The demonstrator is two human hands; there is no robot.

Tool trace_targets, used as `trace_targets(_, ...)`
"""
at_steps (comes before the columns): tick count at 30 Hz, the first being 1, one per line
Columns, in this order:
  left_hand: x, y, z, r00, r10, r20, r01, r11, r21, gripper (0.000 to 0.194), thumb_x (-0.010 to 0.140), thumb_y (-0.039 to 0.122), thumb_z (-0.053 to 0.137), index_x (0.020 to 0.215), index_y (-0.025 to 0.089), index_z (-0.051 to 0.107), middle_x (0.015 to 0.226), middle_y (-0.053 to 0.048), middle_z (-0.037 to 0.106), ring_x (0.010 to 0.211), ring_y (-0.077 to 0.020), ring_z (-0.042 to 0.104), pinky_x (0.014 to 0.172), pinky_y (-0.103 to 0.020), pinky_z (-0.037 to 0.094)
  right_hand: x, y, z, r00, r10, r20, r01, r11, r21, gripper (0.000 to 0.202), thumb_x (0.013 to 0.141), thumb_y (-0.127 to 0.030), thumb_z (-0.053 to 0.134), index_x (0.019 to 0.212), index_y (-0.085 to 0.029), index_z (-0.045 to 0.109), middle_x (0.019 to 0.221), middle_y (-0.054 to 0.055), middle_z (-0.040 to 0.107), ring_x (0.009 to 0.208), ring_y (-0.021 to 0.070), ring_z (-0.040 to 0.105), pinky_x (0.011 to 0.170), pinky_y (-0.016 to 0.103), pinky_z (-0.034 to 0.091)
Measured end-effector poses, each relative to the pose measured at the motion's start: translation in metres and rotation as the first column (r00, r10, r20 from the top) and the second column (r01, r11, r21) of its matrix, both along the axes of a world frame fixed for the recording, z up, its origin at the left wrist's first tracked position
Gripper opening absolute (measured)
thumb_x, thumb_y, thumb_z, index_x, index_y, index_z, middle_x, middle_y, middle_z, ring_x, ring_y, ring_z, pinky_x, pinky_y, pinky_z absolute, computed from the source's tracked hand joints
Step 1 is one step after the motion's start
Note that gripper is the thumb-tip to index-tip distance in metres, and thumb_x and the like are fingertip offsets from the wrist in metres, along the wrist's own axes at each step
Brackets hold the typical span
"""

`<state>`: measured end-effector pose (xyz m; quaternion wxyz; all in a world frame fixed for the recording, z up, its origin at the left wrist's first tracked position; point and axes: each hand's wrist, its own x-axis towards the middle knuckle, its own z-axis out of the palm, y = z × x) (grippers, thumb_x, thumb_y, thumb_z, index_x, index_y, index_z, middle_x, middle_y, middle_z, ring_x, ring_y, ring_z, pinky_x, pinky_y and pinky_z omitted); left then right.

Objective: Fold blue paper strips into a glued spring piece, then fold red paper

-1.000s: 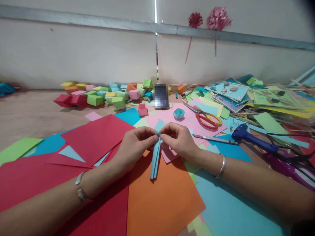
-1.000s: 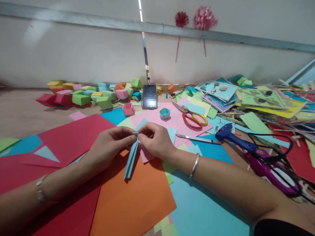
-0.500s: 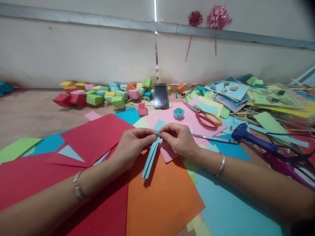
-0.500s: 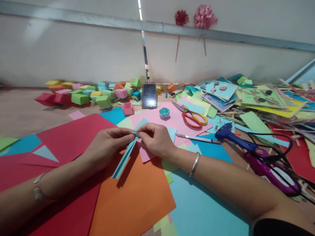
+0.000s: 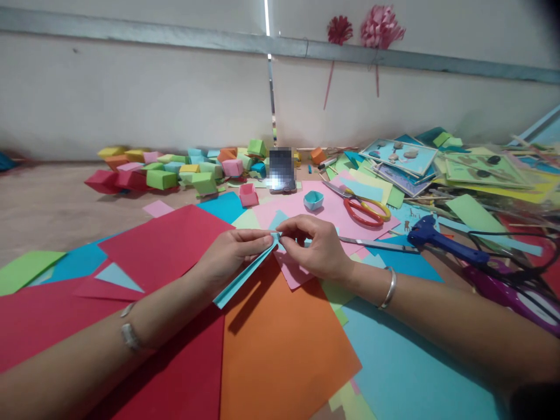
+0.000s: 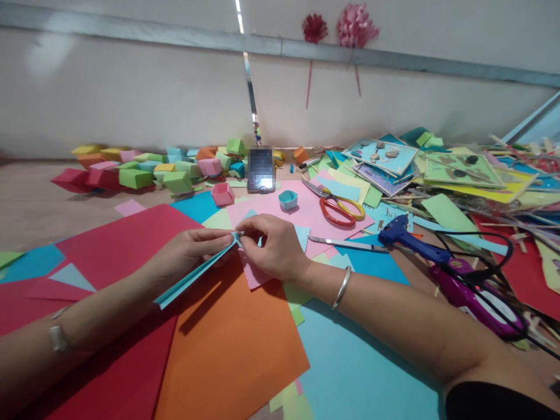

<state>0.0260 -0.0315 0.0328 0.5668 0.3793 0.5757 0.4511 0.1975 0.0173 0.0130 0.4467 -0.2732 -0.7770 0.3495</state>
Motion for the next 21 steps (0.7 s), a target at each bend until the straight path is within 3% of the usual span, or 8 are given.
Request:
trace_targets(8, -0.002, 0.003, 0.001, 0.999, -0.003, 0.052, 0.006, 0.999, -0.046, 0.019, 0.055, 0.032, 0.088, 0.064, 0.019, 0.077, 0.05, 0.001, 0.059, 0.049, -0.0108, 0.049, 0.051, -0.024, 0.041, 0.001, -0.002, 0.002, 0.999, 0.051, 0.016, -0.052, 0.995, 0.085, 0.014, 0.078, -0.012, 0.059, 0.085, -0.017, 0.07, 0.08, 0.003, 0.069, 0.068, 0.0123, 0.057, 0.063, 0.026, 0.048)
trace_targets(14, 0.002, -0.001, 0.006, 0.995, 0.005, -0.098, -0.008, 1.0, -0.029, 0.018, 0.054, 0.032, 0.085, 0.064, 0.019, 0.078, 0.05, 0.0, 0.061, 0.047, -0.0117, 0.049, 0.046, -0.024, 0.036, 0.0, -0.004, 0.0, 1.0, 0.004, 0.002, -0.005, 1.0, 0.015, 0.017, 0.077, -0.01, 0.056, 0.082, -0.018, 0.071, 0.08, 0.002, 0.07, 0.07, 0.013, 0.06, 0.065, 0.026, 0.048)
trace_targets(17, 0.007, -0.006, 0.006, 0.983, 0.052, -0.179, -0.044, 0.998, 0.047, 0.022, 0.057, 0.036, 0.083, 0.069, 0.019, 0.079, 0.051, 0.0, 0.063, 0.045, -0.0108, 0.047, 0.044, -0.023, 0.036, -0.001, -0.004, -0.001, 0.999, 0.002, -0.036, -0.003, 0.999, -0.036, 0.017, 0.077, -0.01, 0.055, 0.079, -0.017, 0.071, 0.077, 0.002, 0.07, 0.068, 0.0123, 0.06, 0.063, 0.025, 0.048)
trace_targets(21, 0.011, -0.012, 0.002, 0.965, 0.133, -0.224, -0.089, 0.976, 0.198, 0.019, 0.059, 0.035, 0.081, 0.068, 0.018, 0.078, 0.059, -0.002, 0.07, 0.053, -0.0128, 0.056, 0.05, -0.023, 0.044, -0.004, -0.005, -0.002, 0.996, 0.029, -0.081, -0.032, 0.999, -0.041, 0.016, 0.077, -0.011, 0.057, 0.076, -0.017, 0.071, 0.071, 0.001, 0.071, 0.064, 0.0117, 0.061, 0.061, 0.024, 0.048)
